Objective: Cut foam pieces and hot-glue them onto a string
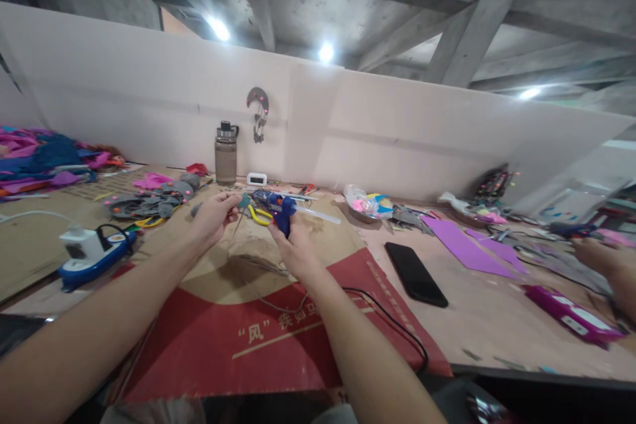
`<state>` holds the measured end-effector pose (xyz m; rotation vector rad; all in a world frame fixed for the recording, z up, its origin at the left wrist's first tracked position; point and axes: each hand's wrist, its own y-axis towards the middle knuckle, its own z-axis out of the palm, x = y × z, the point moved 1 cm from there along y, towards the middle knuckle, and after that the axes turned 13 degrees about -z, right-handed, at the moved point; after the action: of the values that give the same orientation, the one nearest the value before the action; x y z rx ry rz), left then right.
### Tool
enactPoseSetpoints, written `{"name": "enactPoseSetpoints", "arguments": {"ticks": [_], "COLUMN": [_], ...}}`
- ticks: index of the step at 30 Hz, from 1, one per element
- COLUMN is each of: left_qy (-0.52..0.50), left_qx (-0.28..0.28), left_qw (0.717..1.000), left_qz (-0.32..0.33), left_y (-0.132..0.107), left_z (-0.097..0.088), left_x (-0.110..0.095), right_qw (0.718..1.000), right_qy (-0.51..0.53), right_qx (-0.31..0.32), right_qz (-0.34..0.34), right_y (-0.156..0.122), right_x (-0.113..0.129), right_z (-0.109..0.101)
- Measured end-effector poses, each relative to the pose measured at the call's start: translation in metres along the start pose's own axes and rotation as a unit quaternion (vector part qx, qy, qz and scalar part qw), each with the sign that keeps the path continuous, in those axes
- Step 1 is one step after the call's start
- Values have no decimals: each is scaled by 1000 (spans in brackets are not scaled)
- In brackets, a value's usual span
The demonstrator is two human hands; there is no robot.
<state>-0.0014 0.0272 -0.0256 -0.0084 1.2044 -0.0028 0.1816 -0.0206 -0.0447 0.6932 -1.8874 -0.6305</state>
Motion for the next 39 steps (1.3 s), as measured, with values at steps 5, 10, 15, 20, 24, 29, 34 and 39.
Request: {"name": "enactPoseSetpoints", "arguments": {"ticks": [5, 10, 15, 20, 24, 29, 34, 39], "left_qy": [4, 18, 30, 41, 37, 38, 38, 53], "left_qx": [-8, -9, -4, -4, -8, -6, -9, -8], "left_qw": [1000, 1000, 999, 999, 999, 999, 999, 998], "left_qz": [3, 8, 14, 21, 20, 20, 17, 16], "left_y": [-1, -1, 0, 2, 1, 0, 3, 2], "left_z": [1, 0, -1, -2, -2, -2, -2, -1], "left_x": [1, 1, 2, 3, 2, 0, 2, 2], "right_qw": [1000, 997, 997, 995, 994, 994, 994, 995], "right_qy": [-25, -66, -74, -92, -103, -104, -99, -90], "right_qx": [15, 3, 8, 15, 14, 14, 15, 14], "right_qz": [-3, -28, -20, -26, -31, -35, -35, -29], "right_y": [0, 0, -1, -1, -1, -1, -1, -2], "right_x": [3, 6, 7, 7, 8, 7, 6, 6], "right_z": [0, 0, 1, 1, -1, -1, -1, 0]}}
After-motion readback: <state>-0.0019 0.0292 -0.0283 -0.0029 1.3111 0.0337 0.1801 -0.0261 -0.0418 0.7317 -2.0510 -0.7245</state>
